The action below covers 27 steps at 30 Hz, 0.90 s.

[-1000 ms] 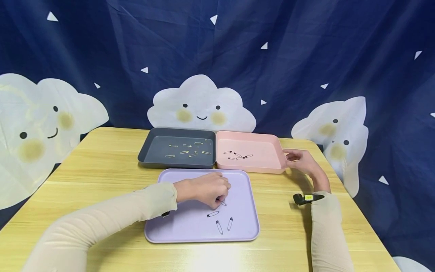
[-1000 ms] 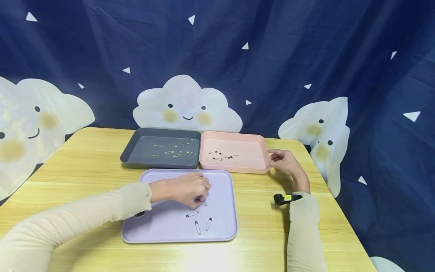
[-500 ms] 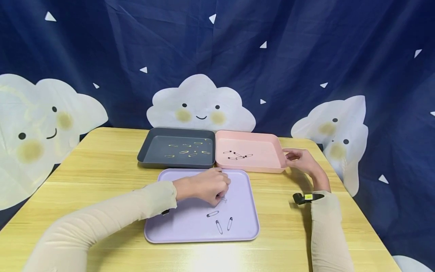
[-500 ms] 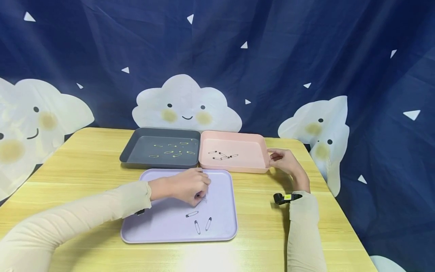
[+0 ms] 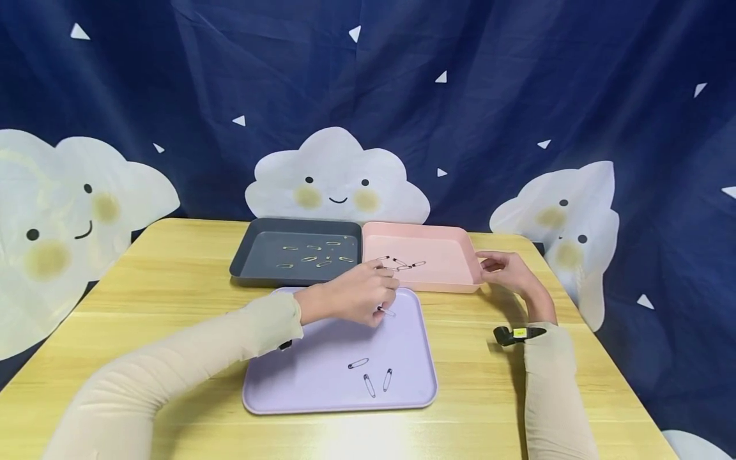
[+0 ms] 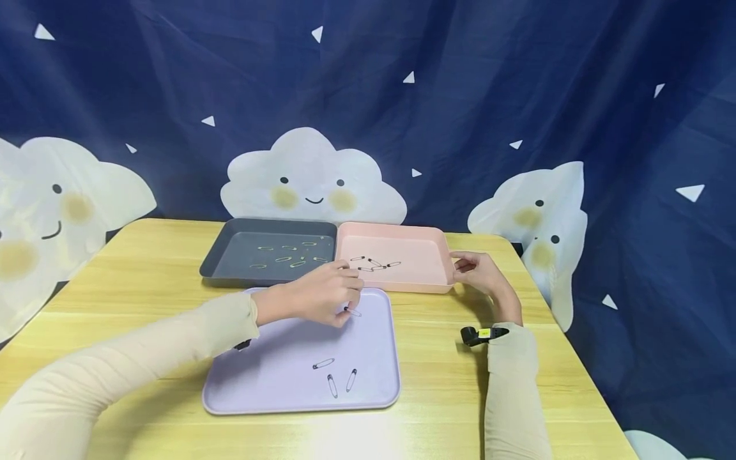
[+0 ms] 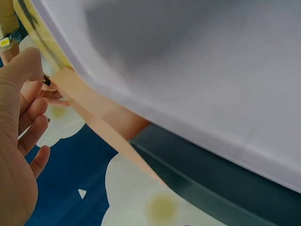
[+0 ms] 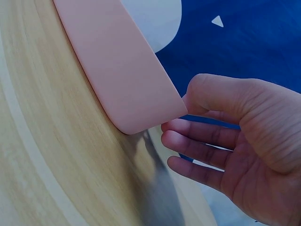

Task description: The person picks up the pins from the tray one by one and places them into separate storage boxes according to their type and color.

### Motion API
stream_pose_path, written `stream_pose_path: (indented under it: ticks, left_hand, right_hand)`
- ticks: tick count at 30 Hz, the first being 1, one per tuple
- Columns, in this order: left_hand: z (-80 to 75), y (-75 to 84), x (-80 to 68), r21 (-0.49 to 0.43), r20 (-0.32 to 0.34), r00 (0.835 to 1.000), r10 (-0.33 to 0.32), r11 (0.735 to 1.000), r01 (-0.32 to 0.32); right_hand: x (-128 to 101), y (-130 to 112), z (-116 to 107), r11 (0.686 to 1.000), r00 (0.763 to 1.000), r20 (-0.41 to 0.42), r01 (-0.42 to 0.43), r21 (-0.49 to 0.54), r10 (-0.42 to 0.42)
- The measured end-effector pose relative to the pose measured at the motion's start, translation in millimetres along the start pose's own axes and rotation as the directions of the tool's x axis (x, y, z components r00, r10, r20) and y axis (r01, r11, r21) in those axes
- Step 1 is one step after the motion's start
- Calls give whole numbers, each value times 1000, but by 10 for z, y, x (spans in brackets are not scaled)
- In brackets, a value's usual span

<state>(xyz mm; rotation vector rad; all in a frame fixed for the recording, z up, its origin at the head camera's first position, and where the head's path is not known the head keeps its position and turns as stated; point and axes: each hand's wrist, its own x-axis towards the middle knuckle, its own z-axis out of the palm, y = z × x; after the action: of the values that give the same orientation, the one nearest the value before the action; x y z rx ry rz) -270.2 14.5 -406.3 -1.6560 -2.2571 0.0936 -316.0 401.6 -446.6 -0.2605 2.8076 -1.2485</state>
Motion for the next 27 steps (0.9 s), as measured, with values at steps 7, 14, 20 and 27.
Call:
stream_pose_path:
  ticks: [7, 14, 20, 27]
  left_hand:
    - [-74, -170, 134, 47, -102, 995, -9, 999, 14]
    - [-93, -370, 297, 65, -242, 970, -31, 997, 48]
    - [-52, -495, 464, 59, -297, 953, -59, 995, 80]
    - [3, -584, 726, 51, -315, 942, -117, 989, 140]
  right_hand:
    - [10, 32, -1, 999, 1000, -4, 24, 27, -24]
    - [1, 15, -1, 999, 1000, -7, 20, 28, -20]
    - [-10, 14, -12, 999, 1000, -10, 28, 34, -27]
    - [-1, 17, -3, 999, 999, -12, 32, 42, -31]
